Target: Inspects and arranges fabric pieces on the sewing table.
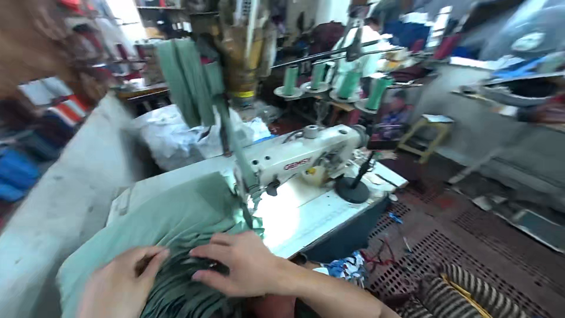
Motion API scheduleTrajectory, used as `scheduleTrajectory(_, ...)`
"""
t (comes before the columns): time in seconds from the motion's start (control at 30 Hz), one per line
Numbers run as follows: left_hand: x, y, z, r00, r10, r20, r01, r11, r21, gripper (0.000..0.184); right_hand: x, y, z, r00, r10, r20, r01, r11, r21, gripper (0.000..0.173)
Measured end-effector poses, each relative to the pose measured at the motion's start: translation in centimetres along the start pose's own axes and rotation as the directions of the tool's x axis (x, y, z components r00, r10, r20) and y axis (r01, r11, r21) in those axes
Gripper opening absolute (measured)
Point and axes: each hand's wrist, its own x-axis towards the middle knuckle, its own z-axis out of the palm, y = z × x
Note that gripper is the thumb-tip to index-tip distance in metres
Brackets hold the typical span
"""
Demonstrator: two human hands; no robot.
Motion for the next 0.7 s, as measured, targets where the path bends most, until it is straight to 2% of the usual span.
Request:
scheduleTrajectory(0.1, -1.9, 1.6, -0.2, 0.995, 0.071, -0.071, -0.069, 0.997, 0.024, 0.028, -0.2, -0.1, -0.7, 0.999, -0.043, -0.006, 0.043, 0.999, 0.01, 0.033)
scheduleTrajectory(0.17, -2.9, 2.3, 0.4, 0.992, 0.06, -0.107, -0.054, 0.997, 0.059, 0.029, -0.2, 0.0, -0.7, 0.999, -0.051, 0.001, 0.051, 0.999, 0.014, 0.034)
scheduleTrajectory(0.33, -3.3, 1.5, 1.1, 0.993, -0.046, -0.108, 0.042, 0.998, -0.046, 0.026, 0.4, -0.2, -0.5, 1.0, -0.013, 0.009, 0.013, 1.0, -0.004, 0.034)
scheduleTrajectory(0.5, -3.3, 0.9, 1.9, 0.965, -0.237, -0.11, 0.225, 0.968, -0.109, 0.027, 0.7, 0.4, 0.8, 0.999, 0.035, -0.033, -0.035, 0.999, 0.0, 0.035)
scheduleTrajectory(0.7, -4.1, -1.7, 2.8, 0.93, -0.232, -0.285, 0.132, 0.935, -0.33, 0.024, 1.4, 0.6, 1.9, 1.0, 0.014, 0.01, -0.013, 0.999, -0.044, 0.041)
